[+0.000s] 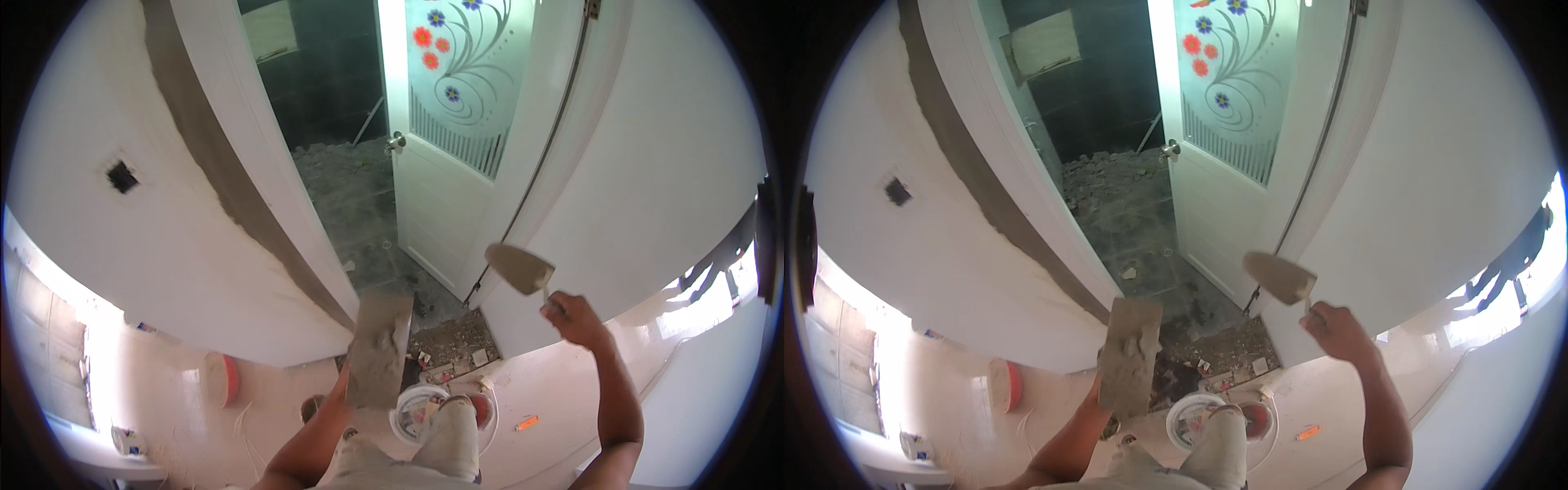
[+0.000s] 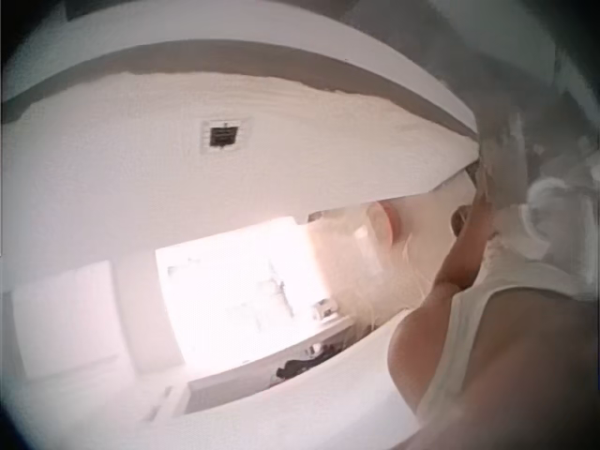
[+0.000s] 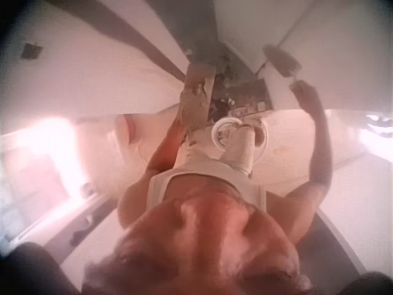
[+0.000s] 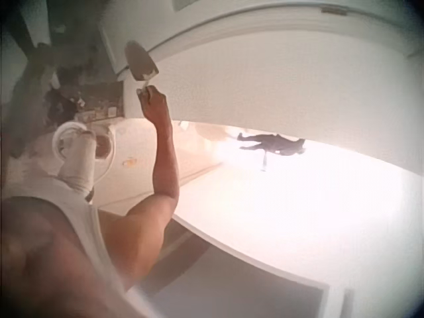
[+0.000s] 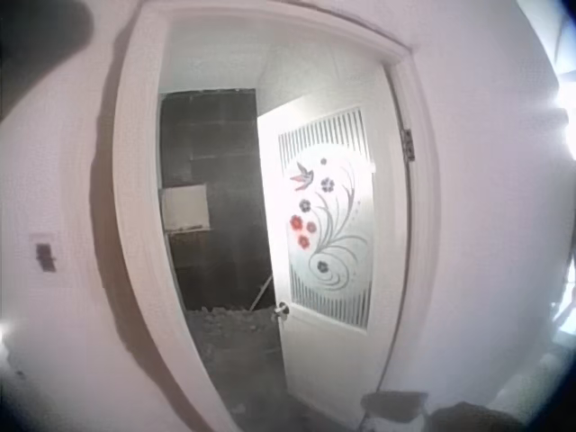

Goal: The person applies plaster to the wall around a door frame using a trowel and hawk. They repeatedly scoop plaster from a bucket, transfer it to the hawk, and smooth it onto the wall surface.

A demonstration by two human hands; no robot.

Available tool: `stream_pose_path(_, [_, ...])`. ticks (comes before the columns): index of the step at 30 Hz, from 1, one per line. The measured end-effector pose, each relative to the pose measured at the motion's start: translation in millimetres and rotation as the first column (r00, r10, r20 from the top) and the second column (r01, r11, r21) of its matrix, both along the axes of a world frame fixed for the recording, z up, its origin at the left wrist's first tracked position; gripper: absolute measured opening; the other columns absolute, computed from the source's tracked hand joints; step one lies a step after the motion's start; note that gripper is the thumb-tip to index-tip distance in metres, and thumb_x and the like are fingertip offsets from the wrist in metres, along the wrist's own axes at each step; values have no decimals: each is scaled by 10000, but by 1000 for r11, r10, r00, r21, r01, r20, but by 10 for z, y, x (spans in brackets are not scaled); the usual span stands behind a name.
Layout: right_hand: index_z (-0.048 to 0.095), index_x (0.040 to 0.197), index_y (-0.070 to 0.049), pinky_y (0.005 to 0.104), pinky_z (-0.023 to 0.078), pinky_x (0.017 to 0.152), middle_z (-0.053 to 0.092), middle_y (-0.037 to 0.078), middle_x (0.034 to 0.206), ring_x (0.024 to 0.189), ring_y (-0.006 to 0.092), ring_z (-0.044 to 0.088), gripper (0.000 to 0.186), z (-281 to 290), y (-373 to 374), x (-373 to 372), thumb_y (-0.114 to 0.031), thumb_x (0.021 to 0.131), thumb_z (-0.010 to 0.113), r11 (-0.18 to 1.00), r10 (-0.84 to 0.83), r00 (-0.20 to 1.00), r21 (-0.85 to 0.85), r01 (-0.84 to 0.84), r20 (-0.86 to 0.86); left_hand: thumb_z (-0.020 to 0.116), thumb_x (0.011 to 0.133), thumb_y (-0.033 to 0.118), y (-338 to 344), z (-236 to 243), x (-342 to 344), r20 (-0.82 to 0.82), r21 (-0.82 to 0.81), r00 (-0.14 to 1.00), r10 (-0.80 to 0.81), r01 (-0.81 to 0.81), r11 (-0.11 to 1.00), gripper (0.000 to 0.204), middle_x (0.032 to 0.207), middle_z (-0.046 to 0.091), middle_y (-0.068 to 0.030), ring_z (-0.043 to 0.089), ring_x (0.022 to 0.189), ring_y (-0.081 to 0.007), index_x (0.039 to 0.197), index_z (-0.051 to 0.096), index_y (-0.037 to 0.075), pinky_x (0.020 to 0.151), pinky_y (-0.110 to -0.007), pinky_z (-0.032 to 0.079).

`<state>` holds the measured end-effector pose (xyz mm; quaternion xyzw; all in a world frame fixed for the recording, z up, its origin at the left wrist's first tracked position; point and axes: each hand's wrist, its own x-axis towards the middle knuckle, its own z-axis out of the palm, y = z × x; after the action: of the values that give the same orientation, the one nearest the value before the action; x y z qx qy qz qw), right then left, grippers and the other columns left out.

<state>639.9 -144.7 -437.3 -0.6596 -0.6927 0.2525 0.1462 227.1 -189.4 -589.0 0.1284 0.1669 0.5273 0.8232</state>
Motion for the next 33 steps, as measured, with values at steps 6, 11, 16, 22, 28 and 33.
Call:
stream_pose_path(6, [618, 897, -4, 299, 417, 544, 550, 33, 615, 571, 98, 518, 227, 2036, 191, -213, -218, 971, 597, 978, 183, 939, -45, -204, -291, 500, 1019, 346, 444, 1609, 401, 2, 130, 998, 64, -64, 989, 429, 1201, 625, -93, 664, 1015, -219, 1358, 485, 83, 833, -362, 581])
stream_pose_path(11, [605, 841, -7, 324, 378, 526, 502, 44, 590, 525, 136, 453, 235, 2847, 287, -454, -208, 963, 613, 891, 452, 877, 29, -453, -167, 487, 1022, 322, 543, 2162, 548, 66, 238, 996, 60, -74, 969, 423, 1198, 624, -104, 665, 1024, -229, 1364, 478, 73, 837, -392, 592])
stream_pose_path(16, [593, 824, -7, 335, 377, 524, 494, 84, 588, 513, 191, 452, 244, 3301, 413, -579, -210, 954, 627, 826, 564, 825, 38, -563, -29, 494, 1019, 258, 617, 2835, 754, 43, 279, 993, 108, -116, 953, 393, 1175, 625, -125, 679, 974, -239, 1357, 471, 57, 789, -377, 608])
stream_pose_path(22, [623, 871, -27, 378, 409, 541, 528, 81, 632, 564, 259, 543, 199, 3433, 419, -664, -215, 895, 684, 697, 525, 801, 395, -599, 288, 513, 1007, 212, 773, 3388, 724, -69, 457, 980, 187, -136, 879, 370, 1153, 622, -135, 683, 938, -234, 1333, 468, 42, 752, -364, 613])
stream_pose_path(28, [645, 930, -45, 382, 447, 601, 583, 75, 770, 646, 248, 570, 229, 3495, 585, -898, -199, 801, 755, 219, 188, 809, 779, -587, 557, 531, 1009, 248, 853, 3625, 518, 93, 302, 991, 96, -120, 946, 408, 1219, 597, -146, 676, 962, -254, 1362, 461, 56, 794, -377, 603])
stream_pose_path(33, [626, 952, -33, 381, 438, 625, 576, 97, 791, 690, 251, 568, 240, 3831, 911, -1087, -172, 800, 751, -121, -44, 832, 823, -555, 554, 474, 1032, 330, 836, 3049, 442, 299, 251, 953, -52, -26, 968, 451, 1305, 567, -131, 599, 1165, -284, 1405, 449, 78, 955, -445, 534])
